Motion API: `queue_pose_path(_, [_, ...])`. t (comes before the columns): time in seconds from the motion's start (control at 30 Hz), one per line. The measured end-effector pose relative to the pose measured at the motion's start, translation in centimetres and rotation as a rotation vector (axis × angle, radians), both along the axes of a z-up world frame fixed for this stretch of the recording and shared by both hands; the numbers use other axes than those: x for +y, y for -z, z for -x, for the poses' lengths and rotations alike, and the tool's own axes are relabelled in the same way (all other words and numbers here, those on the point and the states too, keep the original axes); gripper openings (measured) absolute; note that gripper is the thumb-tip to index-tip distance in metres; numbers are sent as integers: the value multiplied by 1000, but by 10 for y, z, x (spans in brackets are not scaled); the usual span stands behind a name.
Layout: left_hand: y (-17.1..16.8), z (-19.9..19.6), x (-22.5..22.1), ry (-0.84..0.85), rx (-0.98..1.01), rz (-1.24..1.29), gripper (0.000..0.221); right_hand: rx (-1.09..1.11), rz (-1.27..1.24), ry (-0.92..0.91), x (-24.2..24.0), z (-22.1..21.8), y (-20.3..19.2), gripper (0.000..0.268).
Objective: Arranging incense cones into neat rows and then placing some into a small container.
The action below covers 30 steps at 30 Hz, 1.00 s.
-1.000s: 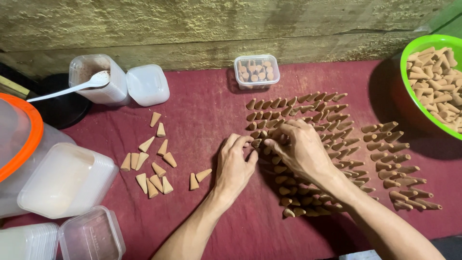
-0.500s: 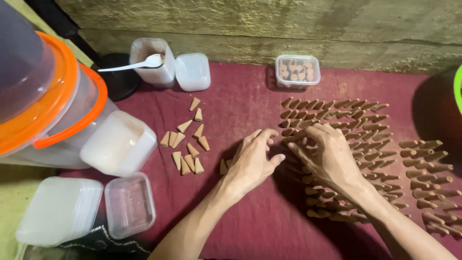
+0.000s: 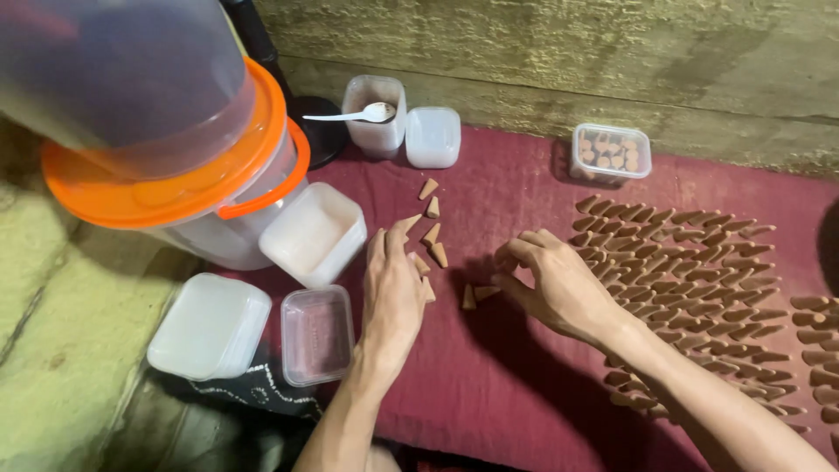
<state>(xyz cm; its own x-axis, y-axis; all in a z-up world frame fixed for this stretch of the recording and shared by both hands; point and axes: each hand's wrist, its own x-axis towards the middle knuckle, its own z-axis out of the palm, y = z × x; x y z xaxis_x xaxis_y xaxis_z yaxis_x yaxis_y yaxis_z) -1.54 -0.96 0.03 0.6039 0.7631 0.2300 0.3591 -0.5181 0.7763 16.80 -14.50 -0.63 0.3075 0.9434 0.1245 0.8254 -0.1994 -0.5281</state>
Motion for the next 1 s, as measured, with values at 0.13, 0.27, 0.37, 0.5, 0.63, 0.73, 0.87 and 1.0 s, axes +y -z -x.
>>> queue_pose_path(0.13, [52,-8,19,-62,4,-148,44,-26,23,-57,42,3,10,13])
queue_pose_path(0.27, [36,-16,19,-38,22,-91,44,-117,101,-61,83,5,16,12])
queue_pose_path(0.37, [33,-24,18,-67,92,-154,38,-119,131,-44,105,-2,31,14])
queue_pose_path(0.5, [34,-34,14,-50,320,-208,38,-111,162,31,124,-9,43,15])
queue_pose_path(0.63, [37,-40,28,-34,398,-234,42,-50,149,-4,131,-13,46,17])
queue_pose_path(0.73, [66,-50,47,-44,488,-290,42,-71,121,-55,130,-12,49,15])
queue_pose_path(0.87, [79,-57,62,-20,610,-293,58,-71,138,-53,123,-13,45,13])
queue_pose_path(1.0, [85,-61,66,6,657,-345,71,-100,167,-145,110,-6,29,13])
